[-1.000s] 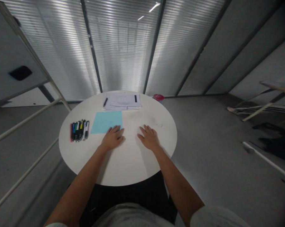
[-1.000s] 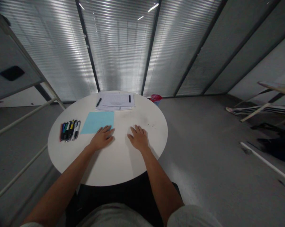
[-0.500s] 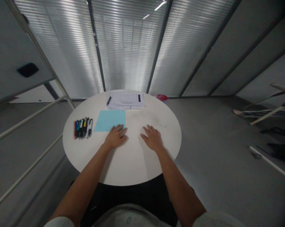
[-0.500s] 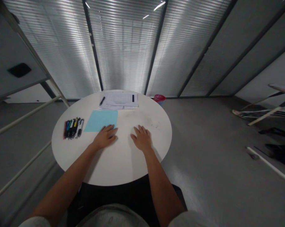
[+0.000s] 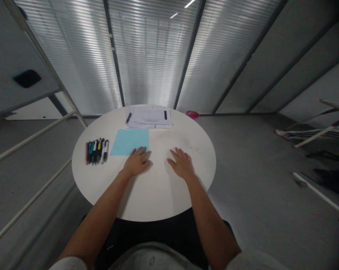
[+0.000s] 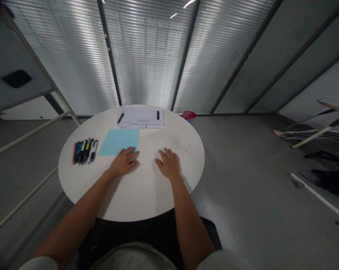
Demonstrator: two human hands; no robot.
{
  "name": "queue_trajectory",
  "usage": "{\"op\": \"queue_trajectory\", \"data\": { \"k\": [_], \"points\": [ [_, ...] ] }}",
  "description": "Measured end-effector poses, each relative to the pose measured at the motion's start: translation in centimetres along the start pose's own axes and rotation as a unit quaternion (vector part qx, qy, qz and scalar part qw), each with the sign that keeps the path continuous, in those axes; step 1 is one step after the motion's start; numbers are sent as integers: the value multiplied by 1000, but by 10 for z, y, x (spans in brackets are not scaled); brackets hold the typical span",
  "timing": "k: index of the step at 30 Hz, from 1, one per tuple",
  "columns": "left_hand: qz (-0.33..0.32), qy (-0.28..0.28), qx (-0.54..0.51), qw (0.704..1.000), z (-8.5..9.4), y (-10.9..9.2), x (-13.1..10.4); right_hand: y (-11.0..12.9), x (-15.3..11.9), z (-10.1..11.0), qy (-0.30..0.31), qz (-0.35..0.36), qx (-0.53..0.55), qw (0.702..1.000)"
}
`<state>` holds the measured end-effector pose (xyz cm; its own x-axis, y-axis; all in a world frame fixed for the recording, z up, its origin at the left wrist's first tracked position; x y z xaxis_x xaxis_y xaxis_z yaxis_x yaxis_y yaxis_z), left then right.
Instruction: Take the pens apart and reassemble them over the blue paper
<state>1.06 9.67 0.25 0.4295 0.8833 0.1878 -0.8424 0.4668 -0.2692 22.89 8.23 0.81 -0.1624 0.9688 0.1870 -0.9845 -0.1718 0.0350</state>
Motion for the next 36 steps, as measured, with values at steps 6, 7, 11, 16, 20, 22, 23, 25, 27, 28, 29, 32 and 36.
{"op": "queue_trajectory", "data": {
  "k": [6, 7, 11, 16, 20, 22, 23, 25, 27, 28, 29, 32, 36],
  "points": [
    [-5, -3, 1, 1000, -1, 1, 1, -1, 0, -1, -5, -2, 5, 1000],
    [-5, -2, 0, 1000, -1, 1, 1, -2, 0, -1, -6, -2, 6, 1000],
    [-3, -1, -8, 1000, -1, 3, 1, -1, 0, 1, -4, -2, 6, 1000],
    [-10, -25, -11, 1000, 5, 0, -2, 0, 0, 2, -8, 4, 5, 1000],
    [-6, -67, -3, 998, 17, -4, -8, -1, 0, -1, -10, 9, 5, 1000],
    [20, -88, 14, 996, 24, -2, -12, -2, -1, -2, -9, 15, 9, 1000],
    [41, -100, 24, 994, 28, 1, -14, -3, -1, -3, -10, 18, 13, 1000],
    [96, -127, 41, 986, 35, 11, -19, -4, -2, -3, -14, 26, 21, 999],
    [154, -153, 54, 975, 42, 24, -23, -5, -2, -3, -21, 28, 28, 999],
    [185, -165, 59, 967, 45, 31, -26, -6, -3, -3, -23, 27, 32, 999],
    [217, -177, 66, 958, 48, 39, -28, -6, -3, -3, -23, 26, 35, 999],
    [299, -213, 87, 926, 56, 57, -38, -6, -3, -3, -23, 24, 45, 998],
    [331, -222, 103, 911, 57, 65, -41, -6, -2, -2, -28, 24, 51, 998]
  ]
}}
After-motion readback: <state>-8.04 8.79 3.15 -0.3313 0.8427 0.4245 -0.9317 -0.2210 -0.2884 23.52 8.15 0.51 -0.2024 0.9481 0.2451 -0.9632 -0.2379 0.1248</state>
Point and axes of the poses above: each hand's wrist, its own x-axis towards the middle knuckle, its own z-axis out of the back of the hand, y = z × x, the point moved 7 cm from there along x, towards the middle knuckle, and after that the axes turned 1 degree about -x, right-handed, at the moved point
